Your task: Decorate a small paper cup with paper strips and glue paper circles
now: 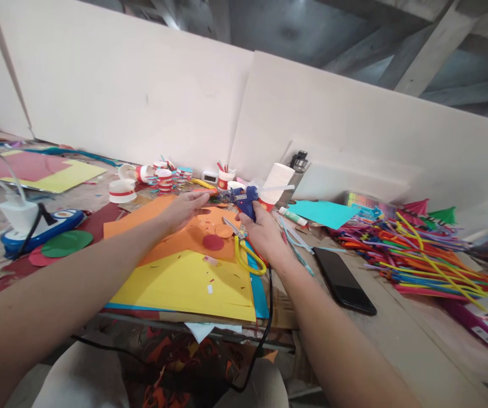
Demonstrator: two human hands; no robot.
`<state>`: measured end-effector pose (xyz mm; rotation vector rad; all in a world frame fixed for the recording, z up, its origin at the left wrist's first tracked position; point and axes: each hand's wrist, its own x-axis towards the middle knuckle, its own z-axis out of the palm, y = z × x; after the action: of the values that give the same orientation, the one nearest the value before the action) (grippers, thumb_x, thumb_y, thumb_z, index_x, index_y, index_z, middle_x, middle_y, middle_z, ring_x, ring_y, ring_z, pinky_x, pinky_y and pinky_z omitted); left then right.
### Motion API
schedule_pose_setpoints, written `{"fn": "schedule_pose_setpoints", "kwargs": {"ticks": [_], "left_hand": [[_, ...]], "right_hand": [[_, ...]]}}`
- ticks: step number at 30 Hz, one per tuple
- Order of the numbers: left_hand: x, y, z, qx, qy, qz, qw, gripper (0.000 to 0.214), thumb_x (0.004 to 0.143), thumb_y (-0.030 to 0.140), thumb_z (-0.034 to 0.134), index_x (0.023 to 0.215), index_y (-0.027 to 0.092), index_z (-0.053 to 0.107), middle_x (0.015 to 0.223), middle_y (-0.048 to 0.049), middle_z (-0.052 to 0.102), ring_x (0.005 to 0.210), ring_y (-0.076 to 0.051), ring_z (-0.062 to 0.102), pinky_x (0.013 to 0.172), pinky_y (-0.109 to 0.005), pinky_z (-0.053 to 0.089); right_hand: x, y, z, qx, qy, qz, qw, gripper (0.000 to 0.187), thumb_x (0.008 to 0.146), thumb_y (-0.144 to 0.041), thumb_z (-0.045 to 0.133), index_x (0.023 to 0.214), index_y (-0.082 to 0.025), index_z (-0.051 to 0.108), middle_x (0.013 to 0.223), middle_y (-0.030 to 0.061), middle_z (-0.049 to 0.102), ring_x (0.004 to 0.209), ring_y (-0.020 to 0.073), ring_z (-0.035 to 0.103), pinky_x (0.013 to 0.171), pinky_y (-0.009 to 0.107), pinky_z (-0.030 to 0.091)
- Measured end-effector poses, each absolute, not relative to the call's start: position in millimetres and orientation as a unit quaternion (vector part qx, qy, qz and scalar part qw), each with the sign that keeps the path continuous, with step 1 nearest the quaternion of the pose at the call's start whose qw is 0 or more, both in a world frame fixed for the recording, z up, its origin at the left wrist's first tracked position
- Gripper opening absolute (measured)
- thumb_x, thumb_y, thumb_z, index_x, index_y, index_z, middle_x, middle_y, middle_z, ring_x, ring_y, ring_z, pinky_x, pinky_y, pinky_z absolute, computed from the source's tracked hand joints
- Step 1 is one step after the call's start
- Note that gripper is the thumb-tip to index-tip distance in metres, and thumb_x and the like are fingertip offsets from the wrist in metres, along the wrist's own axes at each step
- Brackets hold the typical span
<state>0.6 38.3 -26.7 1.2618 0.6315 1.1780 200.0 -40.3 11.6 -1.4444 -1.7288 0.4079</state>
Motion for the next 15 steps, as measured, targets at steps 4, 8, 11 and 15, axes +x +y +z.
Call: {"fn": "schedule_pose_setpoints", "kwargs": {"ticks": [4, 8, 11, 15], "left_hand": [[1.4, 37.3, -27.9, 0.549, 0.266, 0.513, 0.604, 0.043, 0.076, 0.047, 0.077, 0.105, 0.016, 0.074, 0.118, -0.0146, 0.071, 0.108, -0.026, 0.065, 0.085, -0.033, 0.045], [1.5, 37.3, -29.3, 0.556, 0.254, 0.509, 0.607, 0.043, 0.076, 0.047, 0.077, 0.103, 0.015, 0.074, 0.115, -0.0161, 0.071, 0.11, -0.028, 0.065, 0.086, -0.034, 0.044], [0.9, 37.4, -28.8, 0.555, 0.252, 0.511, 0.606, 0.043, 0.077, 0.046, 0.076, 0.107, 0.015, 0.074, 0.116, -0.0151, 0.071, 0.107, -0.025, 0.065, 0.086, -0.033, 0.044], [-0.1, 37.3, -26.5, 0.551, 0.264, 0.518, 0.599, 0.044, 0.076, 0.044, 0.077, 0.111, 0.017, 0.074, 0.121, -0.0134, 0.069, 0.105, -0.023, 0.064, 0.086, -0.032, 0.046]], "right_hand": [[199.2, -40.7, 11.0, -0.579, -0.691, 0.146, 0.407, 0.037, 0.086, -0.029, 0.054, 0.122, -0.021, 0.061, 0.112, 0.0097, 0.071, 0.105, 0.0257, 0.064, 0.095, 0.039, 0.046], [199.8, -40.3, 9.8, -0.58, -0.687, 0.138, 0.414, 0.039, 0.087, -0.029, 0.053, 0.125, -0.021, 0.059, 0.112, 0.0103, 0.071, 0.107, 0.0265, 0.064, 0.095, 0.04, 0.046], [199.3, -41.0, 10.0, -0.576, -0.692, 0.14, 0.412, 0.039, 0.087, -0.028, 0.054, 0.125, -0.021, 0.06, 0.113, 0.0105, 0.071, 0.108, 0.0267, 0.064, 0.096, 0.04, 0.046], [199.2, -40.7, 10.5, -0.576, -0.692, 0.144, 0.411, 0.041, 0.086, -0.027, 0.054, 0.126, -0.02, 0.059, 0.116, 0.0114, 0.07, 0.11, 0.0273, 0.063, 0.098, 0.041, 0.045]]}}
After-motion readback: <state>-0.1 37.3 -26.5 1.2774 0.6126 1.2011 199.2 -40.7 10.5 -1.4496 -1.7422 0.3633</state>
